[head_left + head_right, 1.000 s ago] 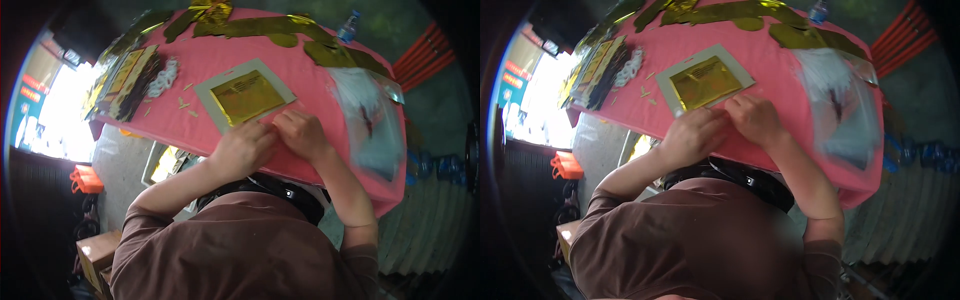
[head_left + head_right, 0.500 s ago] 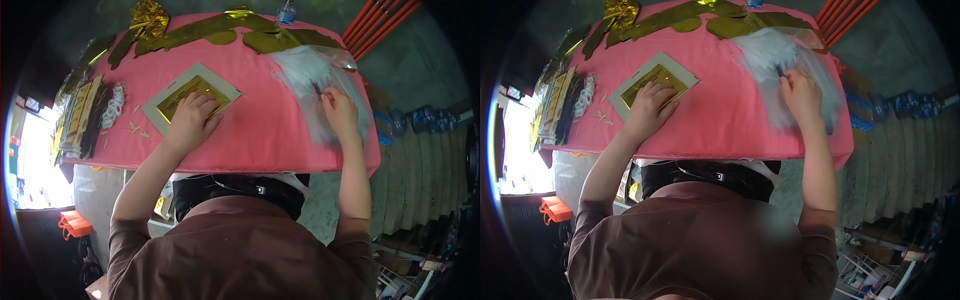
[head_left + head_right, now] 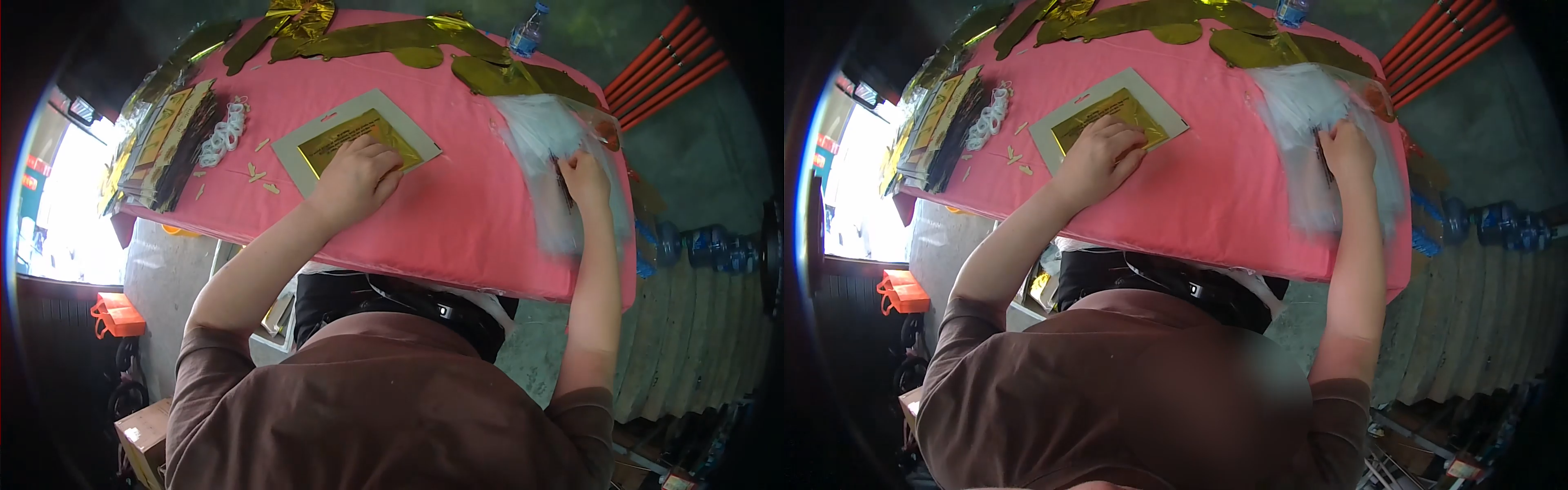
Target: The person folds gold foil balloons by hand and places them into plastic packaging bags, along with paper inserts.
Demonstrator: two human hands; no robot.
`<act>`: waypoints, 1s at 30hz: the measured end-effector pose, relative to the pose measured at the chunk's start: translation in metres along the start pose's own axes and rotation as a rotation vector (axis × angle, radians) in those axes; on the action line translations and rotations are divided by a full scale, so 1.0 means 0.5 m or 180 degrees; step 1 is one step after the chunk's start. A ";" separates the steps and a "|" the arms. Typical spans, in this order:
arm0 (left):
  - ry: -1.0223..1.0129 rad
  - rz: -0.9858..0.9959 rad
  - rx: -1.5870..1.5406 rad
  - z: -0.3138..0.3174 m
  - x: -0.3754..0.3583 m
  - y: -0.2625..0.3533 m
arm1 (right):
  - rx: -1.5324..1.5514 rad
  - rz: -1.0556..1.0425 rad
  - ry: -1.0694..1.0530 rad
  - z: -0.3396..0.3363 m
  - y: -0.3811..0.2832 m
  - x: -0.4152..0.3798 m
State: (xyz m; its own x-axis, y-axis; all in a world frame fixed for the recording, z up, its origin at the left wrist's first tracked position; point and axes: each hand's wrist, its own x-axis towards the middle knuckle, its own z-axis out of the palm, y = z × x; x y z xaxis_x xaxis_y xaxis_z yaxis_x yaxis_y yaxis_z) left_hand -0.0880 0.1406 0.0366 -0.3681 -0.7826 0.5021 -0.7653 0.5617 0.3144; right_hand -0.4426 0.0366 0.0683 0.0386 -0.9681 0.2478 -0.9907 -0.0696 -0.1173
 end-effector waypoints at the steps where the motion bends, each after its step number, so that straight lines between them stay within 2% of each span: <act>1: 0.0016 -0.0008 0.0003 0.000 0.002 0.000 | -0.0139 -0.0088 0.0051 0.007 0.001 0.005; 7: -0.0047 -0.0057 -0.0156 -0.005 0.001 0.002 | -0.0466 0.0063 -0.0365 -0.016 0.001 0.008; 11: -0.0029 -0.0036 -0.0201 -0.004 0.000 0.000 | -0.0764 -0.0142 -0.0257 -0.014 0.013 0.014; 13: 0.0013 -0.0039 -0.0208 -0.004 0.000 -0.001 | -0.0466 0.0112 -0.0799 -0.025 0.014 0.026; 17: -0.0032 -0.0049 -0.0206 -0.004 -0.002 -0.002 | 0.0133 0.0406 -0.0943 -0.016 0.044 0.035; 19: -0.0060 -0.0065 -0.0197 -0.004 -0.002 -0.002 | 0.0785 0.0736 -0.1241 -0.023 0.044 0.031; 23: -0.0024 -0.0026 -0.0178 0.000 -0.003 -0.004 | 0.0972 0.0590 -0.1023 -0.007 0.068 0.019; 25: 0.0017 -0.0027 -0.0150 -0.001 -0.002 -0.005 | 0.0526 -0.0433 0.0147 -0.003 0.082 0.007; 29: 0.0086 -0.0183 -0.0302 0.004 -0.003 -0.010 | 0.0314 -0.0272 0.0113 -0.114 0.037 -0.054; 30: 0.0142 -0.0196 -0.0351 0.007 -0.002 -0.011 | 0.0737 0.0172 -0.0302 -0.160 -0.006 -0.075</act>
State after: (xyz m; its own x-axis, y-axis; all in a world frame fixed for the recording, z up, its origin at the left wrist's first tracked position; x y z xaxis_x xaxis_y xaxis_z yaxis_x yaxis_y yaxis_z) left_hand -0.0852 0.1374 0.0315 -0.2966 -0.8051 0.5137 -0.7221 0.5411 0.4310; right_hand -0.4514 0.0927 0.1364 0.0094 -0.9894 0.1452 -0.9357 -0.0599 -0.3476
